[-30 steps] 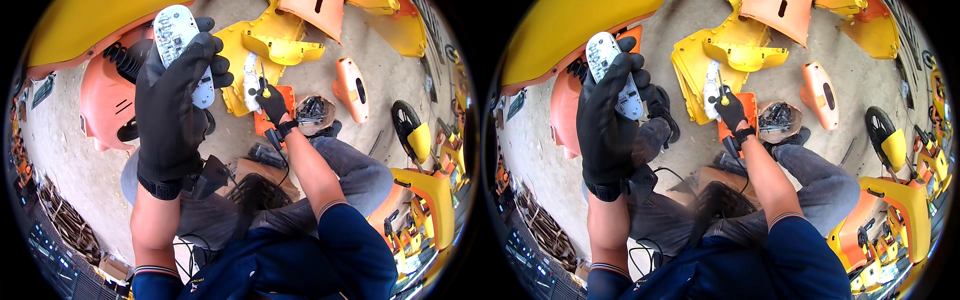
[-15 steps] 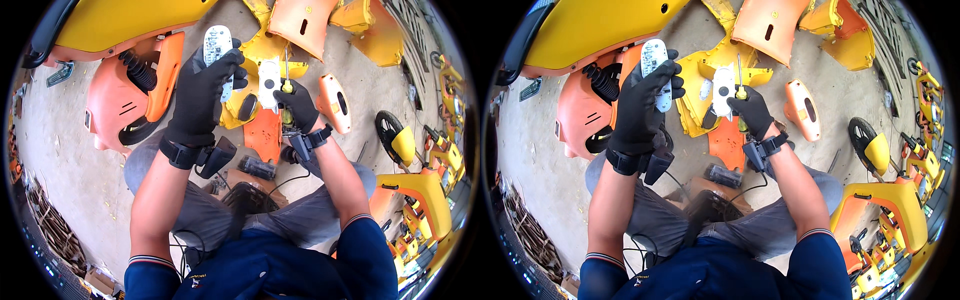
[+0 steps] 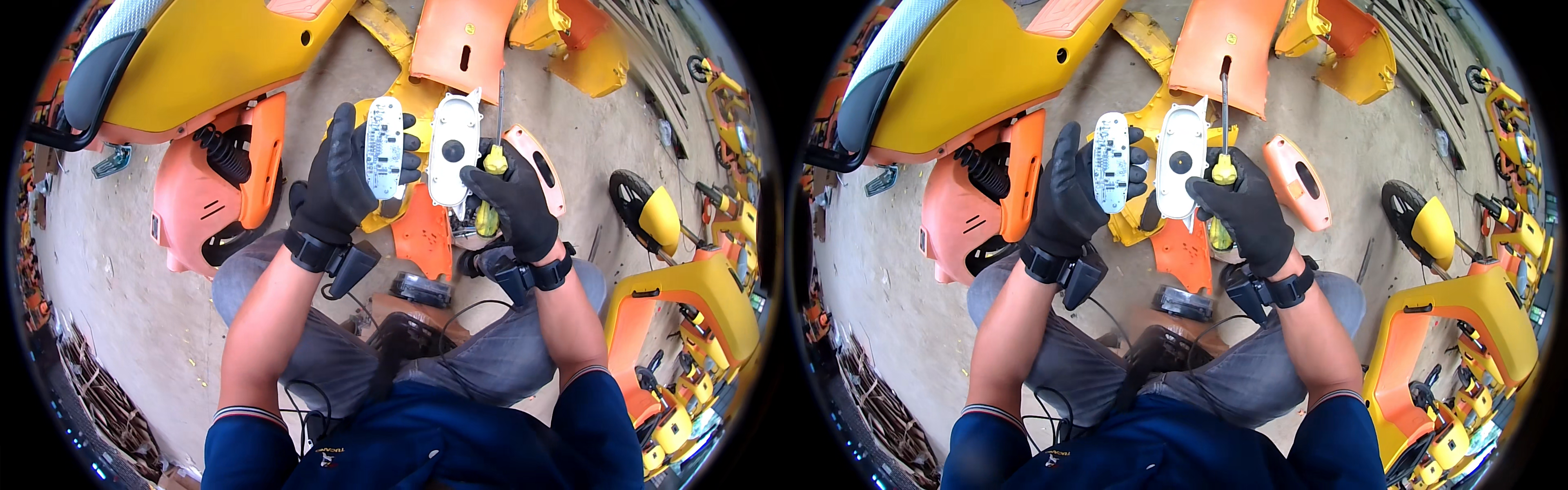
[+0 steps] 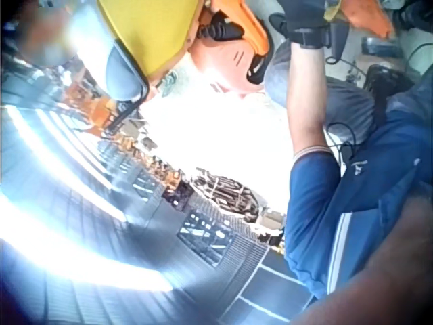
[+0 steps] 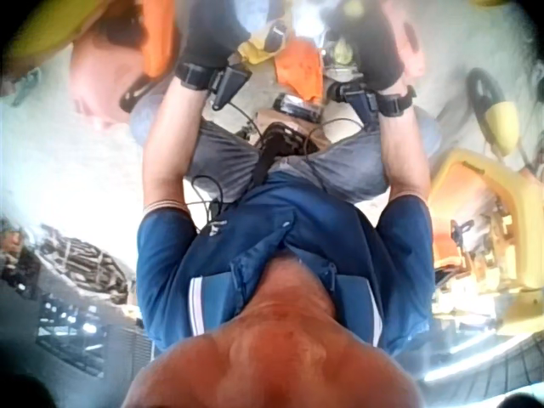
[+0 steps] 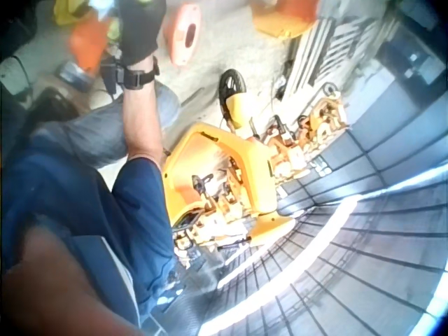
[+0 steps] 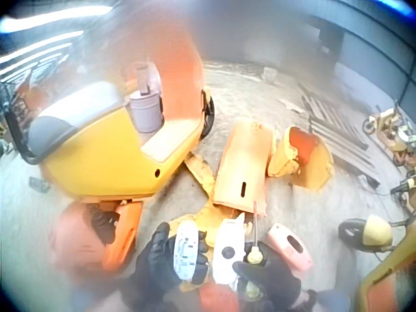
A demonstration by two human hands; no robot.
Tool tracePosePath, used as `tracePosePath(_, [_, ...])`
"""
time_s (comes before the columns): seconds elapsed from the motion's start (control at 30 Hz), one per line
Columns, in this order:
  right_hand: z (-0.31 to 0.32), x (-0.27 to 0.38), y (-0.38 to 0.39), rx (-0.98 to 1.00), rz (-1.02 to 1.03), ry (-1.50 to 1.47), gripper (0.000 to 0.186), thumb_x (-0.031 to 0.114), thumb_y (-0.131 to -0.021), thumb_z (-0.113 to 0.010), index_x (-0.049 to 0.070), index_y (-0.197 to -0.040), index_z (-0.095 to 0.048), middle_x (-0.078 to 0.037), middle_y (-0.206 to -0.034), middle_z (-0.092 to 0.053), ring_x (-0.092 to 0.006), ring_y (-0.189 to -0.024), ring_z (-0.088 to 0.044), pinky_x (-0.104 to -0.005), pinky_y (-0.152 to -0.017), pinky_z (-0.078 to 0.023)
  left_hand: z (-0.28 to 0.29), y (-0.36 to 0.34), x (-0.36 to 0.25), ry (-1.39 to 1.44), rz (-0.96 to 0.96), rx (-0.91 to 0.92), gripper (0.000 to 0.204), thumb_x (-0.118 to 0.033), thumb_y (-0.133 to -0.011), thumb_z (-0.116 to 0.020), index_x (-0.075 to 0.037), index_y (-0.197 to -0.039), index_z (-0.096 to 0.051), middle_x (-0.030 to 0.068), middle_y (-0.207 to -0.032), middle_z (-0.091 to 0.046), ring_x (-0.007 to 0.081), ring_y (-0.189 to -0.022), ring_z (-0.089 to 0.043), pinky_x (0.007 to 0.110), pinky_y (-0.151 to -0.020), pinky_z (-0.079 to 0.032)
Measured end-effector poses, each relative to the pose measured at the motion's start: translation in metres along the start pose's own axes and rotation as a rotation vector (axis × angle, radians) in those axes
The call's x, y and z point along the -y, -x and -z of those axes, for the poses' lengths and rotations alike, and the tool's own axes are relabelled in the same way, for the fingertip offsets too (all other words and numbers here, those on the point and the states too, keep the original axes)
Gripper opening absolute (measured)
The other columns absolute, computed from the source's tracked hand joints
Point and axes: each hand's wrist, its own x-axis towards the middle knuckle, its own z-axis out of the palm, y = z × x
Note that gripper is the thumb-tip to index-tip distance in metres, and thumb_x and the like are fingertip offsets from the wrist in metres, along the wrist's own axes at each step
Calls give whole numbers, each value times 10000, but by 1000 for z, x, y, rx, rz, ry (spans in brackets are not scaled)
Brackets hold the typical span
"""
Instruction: The person sits on the floor and uses a screwdriver to remove screws from a white plastic scooter component. They carefully unscrew fasteners and separate the plastic casing, placing the removed screws into a small container nearby.
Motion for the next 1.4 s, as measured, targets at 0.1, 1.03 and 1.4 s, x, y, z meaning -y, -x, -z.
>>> tracePosePath(0.1, [3, 8, 5, -1, -4, 25, 261, 132, -897, -711, 26, -1118, -620, -6, -871, -649, -65, -694, -591, -228, -637, -498, 4, -3, 8, 25, -27, -14, 592, -476, -1056, -369, 24, -1342, -507, 142, -1116, -657, 243, -944, -679, 358, -871, -557])
tracePosePath(1.03, [11, -9, -2, 19, -12, 77, 301, 167, -895, -716, 20, -1132, -604, -15, -879, -656, -63, -716, -592, -225, -656, -502, 6, -6, 18, -399, -73, -263, 224, -60, -915, -662, 4, -1123, -611, 62, -988, -685, 112, -828, -667, 256, -742, -553])
tracePosePath(1.4, [7, -13, -2, 17, 14, 76, 272, 133, -895, -706, 20, -1122, -606, -13, -872, -652, -60, -707, -585, -220, -643, -494, 2, -5, 17, -262, 8, -194, 225, -96, -963, -620, -7, -1169, -600, 55, -1033, -689, 114, -893, -681, 263, -803, -566])
